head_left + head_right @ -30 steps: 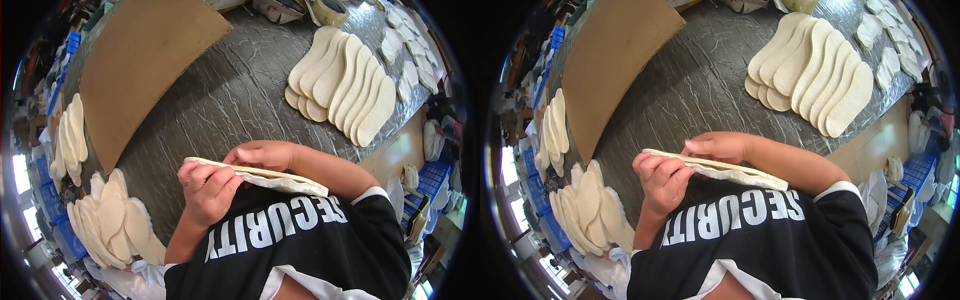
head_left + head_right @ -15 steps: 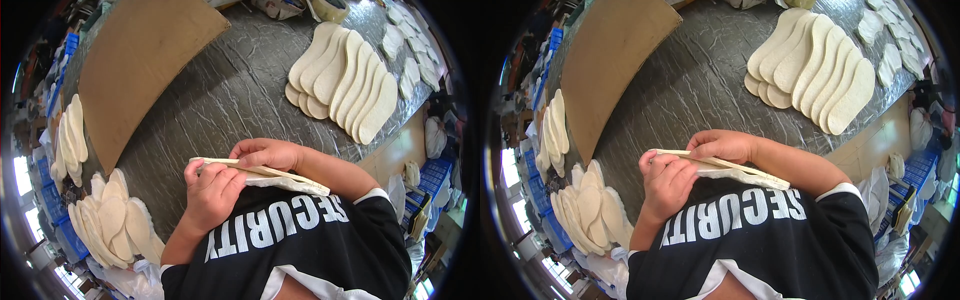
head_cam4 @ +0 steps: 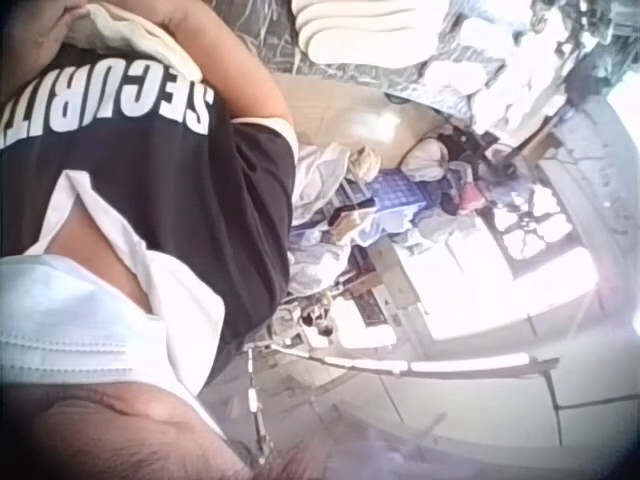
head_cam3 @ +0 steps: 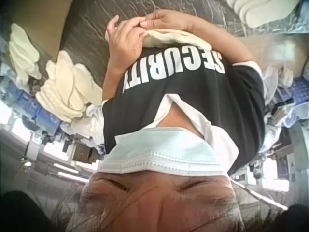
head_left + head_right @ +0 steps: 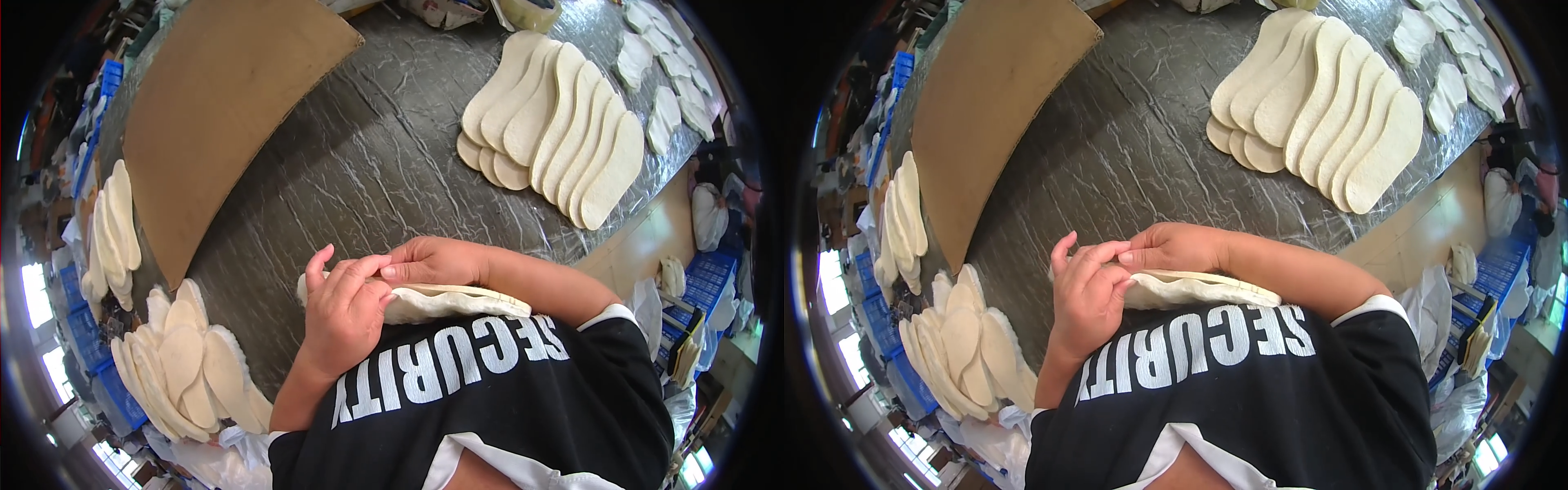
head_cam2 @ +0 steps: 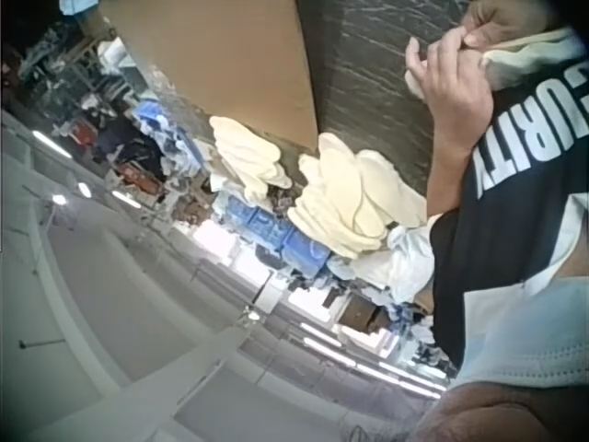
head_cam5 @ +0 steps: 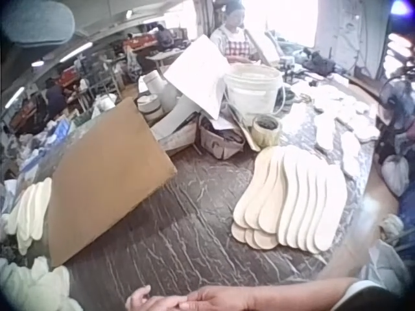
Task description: The worker pairs and stacks padded shoe insoles at a manufacturing station.
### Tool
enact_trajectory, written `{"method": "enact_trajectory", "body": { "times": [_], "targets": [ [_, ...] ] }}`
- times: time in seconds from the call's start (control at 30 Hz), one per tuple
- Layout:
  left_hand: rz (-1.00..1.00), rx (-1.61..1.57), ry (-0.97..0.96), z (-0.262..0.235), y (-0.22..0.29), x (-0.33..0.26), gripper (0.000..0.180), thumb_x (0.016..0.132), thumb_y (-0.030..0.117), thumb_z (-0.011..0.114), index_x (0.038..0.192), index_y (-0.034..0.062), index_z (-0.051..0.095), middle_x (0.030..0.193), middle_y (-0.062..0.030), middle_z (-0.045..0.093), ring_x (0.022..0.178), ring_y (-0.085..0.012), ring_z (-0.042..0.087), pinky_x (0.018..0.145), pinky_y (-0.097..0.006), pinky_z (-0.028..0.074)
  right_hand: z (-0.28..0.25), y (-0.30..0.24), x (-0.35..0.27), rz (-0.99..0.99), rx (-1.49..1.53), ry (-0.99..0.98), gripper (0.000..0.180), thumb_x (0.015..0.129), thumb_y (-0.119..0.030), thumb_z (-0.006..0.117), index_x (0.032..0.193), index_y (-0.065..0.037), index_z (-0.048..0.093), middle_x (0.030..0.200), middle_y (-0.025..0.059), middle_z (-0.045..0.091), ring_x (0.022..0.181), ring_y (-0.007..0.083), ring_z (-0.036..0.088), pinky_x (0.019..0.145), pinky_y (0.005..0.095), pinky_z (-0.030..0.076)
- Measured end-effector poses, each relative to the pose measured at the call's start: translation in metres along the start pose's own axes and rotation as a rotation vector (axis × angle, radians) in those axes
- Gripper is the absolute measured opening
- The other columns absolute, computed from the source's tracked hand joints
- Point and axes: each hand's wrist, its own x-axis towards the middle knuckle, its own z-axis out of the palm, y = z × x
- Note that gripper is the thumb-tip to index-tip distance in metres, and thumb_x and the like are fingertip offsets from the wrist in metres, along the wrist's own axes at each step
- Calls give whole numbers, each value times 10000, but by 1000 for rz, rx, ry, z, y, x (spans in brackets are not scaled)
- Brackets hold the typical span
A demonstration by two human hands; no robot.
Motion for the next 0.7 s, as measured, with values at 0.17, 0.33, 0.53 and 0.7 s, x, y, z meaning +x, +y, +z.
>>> {"method": "enact_trajectory", "body": {
  "times": [0.17, 0.33, 0.53, 0.7],
  "targets": [
    [-49, -7, 10, 3, 1, -2, 70, 825, 71, 675, 826, 59, 605, 995, -68, 680, 817, -236, 656, 1029, -536, 349, -27, -29, -20, 8, -301, 6, 430, 1024, -372, 505, 1104, 14, 675, 996, 124, 710, 896, 202, 653, 804, 354, 505],
    [-131, -20, -18, 8, -2, -12, 72, 823, 61, 672, 803, 52, 603, 908, -70, 684, 769, -238, 645, 1023, -532, 359, -19, -67, -58, -245, -1065, 92, 360, 808, -275, 739, 1086, -56, 680, 977, 143, 683, 907, 321, 665, 792, 401, 521],
    [-133, -51, -42, 18, -1, -14, 105, 805, 61, 698, 843, 67, 599, 935, -51, 678, 821, -224, 641, 1027, -528, 357, 3, -36, -58, -453, -1315, 319, 407, 693, -287, 802, 1023, -100, 656, 1001, 54, 657, 894, 288, 653, 807, 405, 494],
    [-122, -44, -48, 21, -6, -13, 121, 788, 56, 711, 847, 61, 606, 967, -58, 678, 846, -235, 640, 1019, -520, 369, 12, -30, -48, -467, -1501, 422, 313, 683, -265, 771, 889, -100, 603, 974, 24, 635, 843, 236, 648, 756, 377, 482]
  ]
}}
